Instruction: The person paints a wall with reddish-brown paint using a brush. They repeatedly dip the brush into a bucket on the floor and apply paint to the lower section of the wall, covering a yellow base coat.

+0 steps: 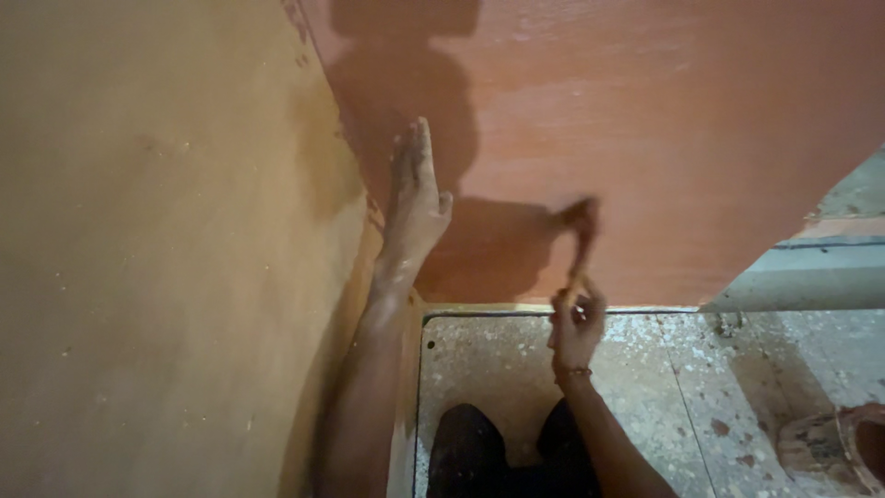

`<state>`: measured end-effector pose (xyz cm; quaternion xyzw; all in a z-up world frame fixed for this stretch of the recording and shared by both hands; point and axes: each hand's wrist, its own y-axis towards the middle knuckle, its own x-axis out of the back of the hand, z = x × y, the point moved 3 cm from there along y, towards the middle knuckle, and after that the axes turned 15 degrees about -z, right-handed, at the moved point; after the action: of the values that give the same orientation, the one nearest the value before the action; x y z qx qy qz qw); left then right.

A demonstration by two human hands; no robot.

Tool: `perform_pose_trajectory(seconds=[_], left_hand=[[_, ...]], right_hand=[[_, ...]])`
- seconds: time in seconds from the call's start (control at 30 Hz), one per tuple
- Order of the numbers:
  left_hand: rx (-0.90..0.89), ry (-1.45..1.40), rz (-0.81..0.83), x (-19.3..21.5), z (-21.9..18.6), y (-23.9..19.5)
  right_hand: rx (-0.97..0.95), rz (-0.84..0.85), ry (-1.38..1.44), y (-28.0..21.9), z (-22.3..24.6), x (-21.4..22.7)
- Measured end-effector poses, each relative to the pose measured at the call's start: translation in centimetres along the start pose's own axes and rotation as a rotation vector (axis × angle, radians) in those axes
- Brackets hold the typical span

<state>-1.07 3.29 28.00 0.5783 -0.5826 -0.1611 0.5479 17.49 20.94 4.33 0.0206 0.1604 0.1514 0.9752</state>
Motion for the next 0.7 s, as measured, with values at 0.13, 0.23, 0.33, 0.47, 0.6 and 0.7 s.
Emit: perform_pose_trajectory(seconds=[0.13,0.23,0.33,0.47,0.6,0.7], left_hand=[[0.025,0.067,0.124,-2.0,1.0,-0.7],[-0.009,0.119,0.143,-2.6,1.5,-0.9],[0.018,0.127,0.143,-2.8,1.2,-0.8],[0.02,0.11,0.068,-2.4,-0.1,0.5],[-0.06,0.051,-0.036,-1.7,-1.2,2.3],[-0.117,0.084,-0.045,-2.0,-1.4,3.4]], right_hand=[[0.098,-0.157,0.149,2.9,0.2,0.5],[0.068,0.132,0.07,4.4,1.0,-1.1],[-0.006,0.608,-0.022,3.9,2.3,-2.2],[-0.03,0.842,-0.08,4.8,5.9,-2.8],[-0.095,0.445,0.355,10.4,10.9,-0.3],[0.008,0.077,0.365,11.6,12.3,3.5]])
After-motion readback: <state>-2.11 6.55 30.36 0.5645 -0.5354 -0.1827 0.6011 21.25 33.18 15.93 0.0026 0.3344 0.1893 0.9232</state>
